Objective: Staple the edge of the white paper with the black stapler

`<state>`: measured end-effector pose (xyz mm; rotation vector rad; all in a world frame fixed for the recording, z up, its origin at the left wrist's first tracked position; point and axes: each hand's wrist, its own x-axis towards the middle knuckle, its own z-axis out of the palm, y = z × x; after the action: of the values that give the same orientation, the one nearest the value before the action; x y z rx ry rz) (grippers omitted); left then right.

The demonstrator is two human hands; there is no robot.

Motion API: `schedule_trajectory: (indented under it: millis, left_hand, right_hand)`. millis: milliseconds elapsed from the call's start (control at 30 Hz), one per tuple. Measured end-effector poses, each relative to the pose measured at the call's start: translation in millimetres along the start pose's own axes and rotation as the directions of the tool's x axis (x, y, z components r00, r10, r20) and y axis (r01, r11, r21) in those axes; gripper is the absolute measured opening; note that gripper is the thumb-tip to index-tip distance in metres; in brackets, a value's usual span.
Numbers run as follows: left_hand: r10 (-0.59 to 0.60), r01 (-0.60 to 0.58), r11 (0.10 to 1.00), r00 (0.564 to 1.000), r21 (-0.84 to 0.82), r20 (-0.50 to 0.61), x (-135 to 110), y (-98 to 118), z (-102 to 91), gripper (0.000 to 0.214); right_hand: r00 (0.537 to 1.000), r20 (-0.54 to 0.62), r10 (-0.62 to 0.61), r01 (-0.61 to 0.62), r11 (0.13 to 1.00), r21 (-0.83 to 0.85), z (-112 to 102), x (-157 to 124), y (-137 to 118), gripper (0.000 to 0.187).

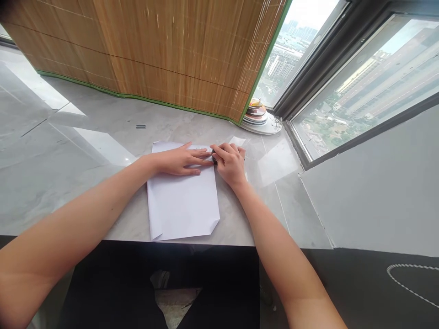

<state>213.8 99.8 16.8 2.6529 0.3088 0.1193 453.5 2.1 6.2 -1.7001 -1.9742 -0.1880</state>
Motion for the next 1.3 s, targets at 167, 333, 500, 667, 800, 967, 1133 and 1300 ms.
schedule_trajectory:
  millis: [167,333,500,667,800,967,1133,1300]
  left_hand:
    - [-0.011,0.011,1.000,1.000,0.006,-0.013,0,1,0.4,0.054]
    - [-0.005,0.005,1.000,1.000,-0.005,-0.016,1,-1,0.9,0.054]
    - [0.002,-0.003,1.000,1.000,-0.009,-0.027,0,0,0.7,0.054]
    - [-0.005,0.005,1.000,1.000,-0.012,-0.017,0,2,-0.1,0.054]
    - [0.002,-0.002,1.000,1.000,-0.024,-0.029,-1,2,-0.8,0.052]
    - [0.012,-0.013,1.000,1.000,-0.018,-0.026,-1,1,-0.8,0.051]
    - [0.013,-0.014,0.999,0.999,-0.035,-0.034,-2,-1,0.6,0.050]
    - [0.018,-0.019,0.999,0.999,-0.037,-0.043,-3,-1,0.9,0.049]
  right_hand:
    - [0.996,-0.080,0.047,-0.036,0.990,0.137,1,1,3,0.039]
    - [0.992,-0.109,0.061,-0.039,0.980,0.193,2,1,5,0.039]
    - [0.990,-0.128,0.061,-0.037,0.983,0.181,3,1,6,0.038]
    - [0.989,-0.135,0.053,-0.025,0.979,0.201,4,1,9,0.039]
    - [0.990,-0.131,0.053,-0.025,0.977,0.212,4,2,12,0.040]
    - [0.988,-0.144,0.059,-0.023,0.970,0.243,4,3,12,0.039]
    - [0.989,-0.132,0.060,-0.028,0.972,0.235,4,3,12,0.039]
    - [0.991,-0.131,0.039,-0.012,0.980,0.200,4,3,12,0.041]
